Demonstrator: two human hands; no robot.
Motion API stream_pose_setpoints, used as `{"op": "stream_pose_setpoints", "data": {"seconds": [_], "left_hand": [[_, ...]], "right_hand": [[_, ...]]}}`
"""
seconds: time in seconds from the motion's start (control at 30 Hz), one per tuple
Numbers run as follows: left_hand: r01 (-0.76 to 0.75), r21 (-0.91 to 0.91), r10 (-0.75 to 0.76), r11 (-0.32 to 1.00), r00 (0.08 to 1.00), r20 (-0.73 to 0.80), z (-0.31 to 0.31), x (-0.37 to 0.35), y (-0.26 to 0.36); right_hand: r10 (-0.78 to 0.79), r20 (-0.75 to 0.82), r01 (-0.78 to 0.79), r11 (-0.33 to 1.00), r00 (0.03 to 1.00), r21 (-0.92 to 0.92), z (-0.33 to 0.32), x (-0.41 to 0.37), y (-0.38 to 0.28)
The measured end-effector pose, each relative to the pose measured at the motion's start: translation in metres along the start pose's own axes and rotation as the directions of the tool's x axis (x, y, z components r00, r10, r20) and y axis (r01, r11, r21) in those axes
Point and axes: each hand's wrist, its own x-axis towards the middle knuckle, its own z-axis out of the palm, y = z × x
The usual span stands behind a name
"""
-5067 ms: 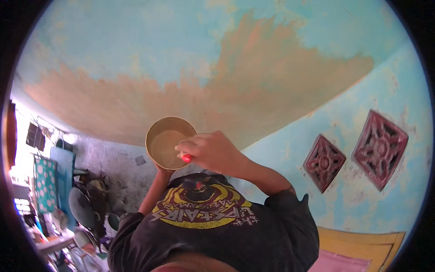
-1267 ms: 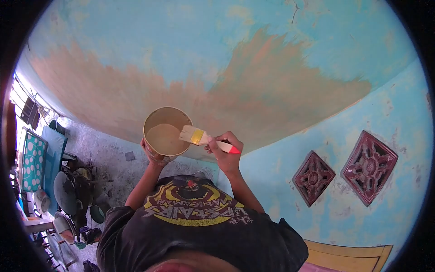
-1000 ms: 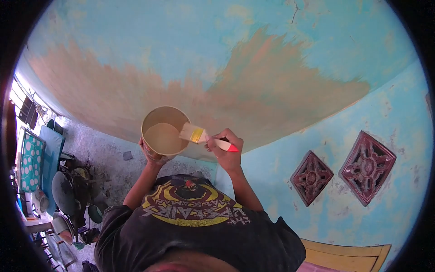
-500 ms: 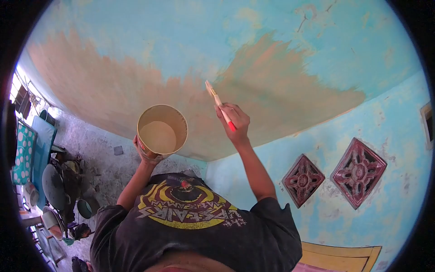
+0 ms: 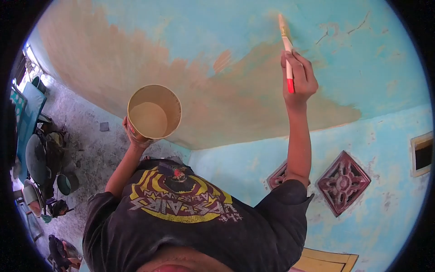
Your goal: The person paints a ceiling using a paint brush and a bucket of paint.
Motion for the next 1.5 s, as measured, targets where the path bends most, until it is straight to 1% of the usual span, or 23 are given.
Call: {"op": "stream_pose_setpoints", "data": {"seconds": [0.13,0.27,0.37,0.43,0.47,0.5,0.53,0.6,0.7,0.77,0.87,0.93,1.03,1.1,1.17,1.2,1.23,1.27,1.33,1.4,1.43,1.47,1.5], "left_hand": [[-0.060,0.002,0.060,0.998,0.998,0.000,-0.012,0.003,0.000],[-0.032,0.041,0.036,0.999,0.995,-0.089,0.012,-0.002,0.000],[0.012,-0.033,-0.013,0.999,1.000,-0.007,0.013,0.001,-0.004],[0.032,-0.055,-0.032,0.998,0.999,0.004,0.010,0.001,-0.003],[0.034,-0.032,-0.035,0.999,0.999,-0.035,0.009,0.002,-0.004],[0.033,-0.019,-0.034,0.999,0.998,-0.061,0.007,0.002,-0.006],[0.032,-0.006,-0.033,0.999,0.996,-0.087,0.005,0.001,-0.007],[0.021,0.001,-0.021,1.000,0.995,-0.102,-0.001,0.000,-0.005],[0.012,0.004,-0.012,1.000,0.994,-0.105,-0.007,-0.004,-0.005],[0.009,-0.002,-0.009,1.000,0.991,-0.132,-0.011,-0.005,-0.004],[-0.005,0.055,0.013,0.998,0.989,-0.144,-0.003,-0.008,-0.001],[-0.003,0.052,0.009,0.999,0.994,-0.109,0.009,-0.007,-0.005],[-0.002,-0.009,0.001,1.000,0.996,-0.092,0.007,-0.004,-0.001],[-0.005,-0.022,0.003,1.000,0.995,-0.098,-0.006,-0.001,0.002],[-0.003,-0.003,0.002,1.000,0.994,-0.109,-0.005,-0.002,0.001],[0.000,0.011,0.001,1.000,0.993,-0.116,0.004,-0.007,0.002],[-0.001,0.009,0.002,1.000,0.993,-0.121,0.005,-0.007,0.000],[-0.003,0.006,0.003,1.000,0.992,-0.127,0.007,-0.009,-0.002],[-0.021,-0.020,0.018,1.000,0.993,-0.116,0.001,-0.008,0.001],[-0.031,-0.052,0.027,0.998,0.997,-0.070,-0.006,-0.006,0.004],[-0.033,-0.051,0.030,0.998,0.998,-0.055,-0.008,-0.007,0.005],[-0.035,-0.049,0.033,0.998,0.999,-0.040,-0.010,-0.007,0.006],[-0.035,-0.028,0.034,0.999,0.999,-0.039,-0.010,-0.008,0.007]], "right_hand": [[-0.026,0.328,0.018,0.999,0.944,0.027,0.033,-0.091,-0.031],[0.057,0.578,-0.288,0.904,0.814,0.316,0.081,-0.167,-0.117],[0.085,0.708,-0.374,0.889,0.701,0.264,0.080,-0.154,-0.121],[0.198,0.540,-0.377,0.894,0.818,0.243,0.062,-0.094,-0.092],[0.283,0.498,-0.439,0.869,0.820,0.228,0.055,-0.077,-0.062],[0.533,0.491,-0.686,0.699,0.689,0.203,0.038,-0.046,-0.050],[0.498,0.383,-0.610,0.746,0.778,0.268,0.026,-0.026,-0.034],[0.389,0.123,-0.405,0.900,0.913,0.163,0.007,0.002,-0.024],[0.196,0.108,-0.197,0.980,0.975,-0.004,-0.003,-0.008,-0.030],[0.056,0.300,-0.066,0.998,0.952,0.024,0.013,-0.052,-0.048],[0.096,0.595,-0.269,0.940,0.798,0.210,0.054,-0.137,-0.093],[0.154,0.669,-0.409,0.880,0.727,0.242,0.066,-0.160,-0.112],[0.168,0.675,-0.472,0.830,0.719,0.296,0.066,-0.133,-0.111],[0.185,0.560,-0.392,0.878,0.807,0.274,0.054,-0.098,-0.090],[0.171,0.325,-0.260,0.931,0.930,0.256,0.033,-0.044,-0.044],[0.158,0.173,-0.185,0.971,0.972,0.154,0.020,-0.019,-0.024],[0.171,-0.034,-0.171,0.985,0.985,-0.004,-0.008,0.027,-0.004],[0.169,-0.145,-0.163,0.985,0.975,0.053,-0.013,0.042,0.002],[0.139,-0.051,-0.140,0.990,0.989,-0.030,-0.017,0.042,0.004],[0.095,0.197,-0.073,0.991,0.976,-0.115,0.001,0.006,-0.014],[0.030,0.282,-0.023,0.999,0.959,-0.027,0.022,-0.037,-0.016],[0.156,0.402,-0.206,0.975,0.902,0.084,0.040,-0.069,-0.044],[0.062,0.518,-0.174,0.970,0.853,0.170,0.047,-0.085,-0.068]]}}
